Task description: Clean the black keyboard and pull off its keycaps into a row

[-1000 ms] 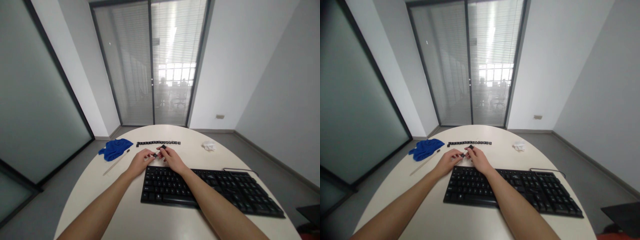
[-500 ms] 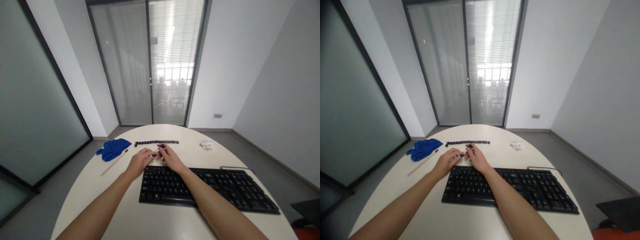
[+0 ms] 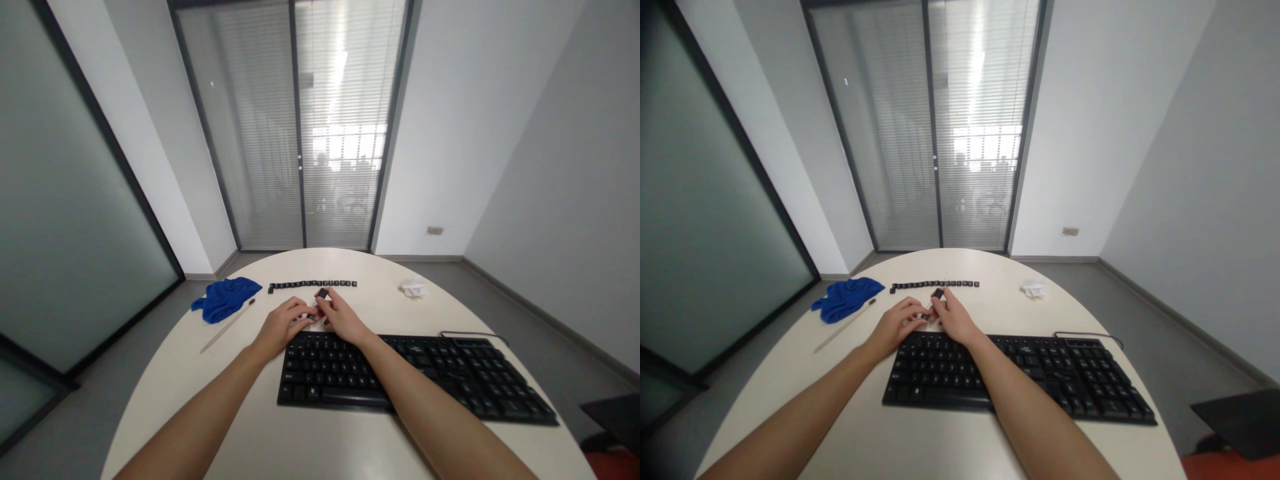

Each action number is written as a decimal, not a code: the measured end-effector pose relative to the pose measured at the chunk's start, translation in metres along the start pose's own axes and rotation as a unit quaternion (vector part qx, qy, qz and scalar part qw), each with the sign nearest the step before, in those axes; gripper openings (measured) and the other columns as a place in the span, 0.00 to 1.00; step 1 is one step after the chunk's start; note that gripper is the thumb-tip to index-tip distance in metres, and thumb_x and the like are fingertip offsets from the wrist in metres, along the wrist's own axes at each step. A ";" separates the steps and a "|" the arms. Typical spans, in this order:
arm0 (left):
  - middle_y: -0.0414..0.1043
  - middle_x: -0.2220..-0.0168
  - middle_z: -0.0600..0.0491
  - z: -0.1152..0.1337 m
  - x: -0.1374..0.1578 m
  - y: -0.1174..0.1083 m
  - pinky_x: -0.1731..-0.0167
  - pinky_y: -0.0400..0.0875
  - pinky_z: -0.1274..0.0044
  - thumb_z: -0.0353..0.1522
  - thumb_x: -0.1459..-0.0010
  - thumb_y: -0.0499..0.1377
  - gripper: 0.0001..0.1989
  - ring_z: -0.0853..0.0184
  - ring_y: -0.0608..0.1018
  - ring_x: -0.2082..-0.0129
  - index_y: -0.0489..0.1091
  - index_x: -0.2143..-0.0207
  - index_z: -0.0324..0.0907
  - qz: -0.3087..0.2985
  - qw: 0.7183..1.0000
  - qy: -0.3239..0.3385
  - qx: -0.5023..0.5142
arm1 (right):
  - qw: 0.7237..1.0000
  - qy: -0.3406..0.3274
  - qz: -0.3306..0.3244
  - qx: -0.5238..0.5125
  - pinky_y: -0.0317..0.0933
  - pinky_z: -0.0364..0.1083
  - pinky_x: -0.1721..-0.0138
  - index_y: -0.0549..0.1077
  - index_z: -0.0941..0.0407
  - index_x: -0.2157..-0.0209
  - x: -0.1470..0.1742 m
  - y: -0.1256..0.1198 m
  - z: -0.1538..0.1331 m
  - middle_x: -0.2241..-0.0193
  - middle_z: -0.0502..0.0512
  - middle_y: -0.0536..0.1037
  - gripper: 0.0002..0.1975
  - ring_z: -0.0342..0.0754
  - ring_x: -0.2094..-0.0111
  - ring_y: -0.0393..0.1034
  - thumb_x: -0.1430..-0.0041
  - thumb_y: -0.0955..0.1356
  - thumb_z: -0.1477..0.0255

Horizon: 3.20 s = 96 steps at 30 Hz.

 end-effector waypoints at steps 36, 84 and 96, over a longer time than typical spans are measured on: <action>0.77 0.55 0.47 -0.076 -0.025 -0.039 0.50 0.66 0.68 0.35 0.37 0.57 0.11 0.55 0.73 0.52 0.74 0.55 0.42 0.189 0.953 -0.103 -0.213 | 0.999 0.044 0.029 -0.011 0.60 0.42 0.74 0.63 0.54 0.57 -0.002 -0.003 0.007 0.72 0.50 0.77 0.10 0.45 0.71 0.72 0.35 0.62 0.63; 0.74 0.56 0.48 -0.105 -0.025 -0.031 0.53 0.68 0.68 0.31 0.42 0.59 0.08 0.55 0.73 0.53 0.74 0.59 0.43 0.155 0.928 -0.182 -0.286 | 0.999 0.036 0.015 -0.008 0.60 0.42 0.74 0.62 0.54 0.57 0.002 -0.001 0.004 0.72 0.49 0.76 0.11 0.45 0.71 0.71 0.35 0.62 0.62; 0.73 0.54 0.46 -0.105 -0.025 -0.030 0.53 0.68 0.68 0.31 0.41 0.59 0.09 0.55 0.73 0.53 0.74 0.58 0.43 0.154 0.927 -0.187 -0.285 | 1.000 0.012 0.009 -0.006 0.61 0.43 0.71 0.63 0.54 0.59 0.003 0.000 -0.003 0.73 0.49 0.76 0.12 0.45 0.72 0.71 0.36 0.64 0.60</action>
Point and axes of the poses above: each hand's wrist, its own x-axis away from the middle knuckle, its own y-axis out of the palm, z = x × y, the point moved 5 cm from there along -x, towards the middle knuckle
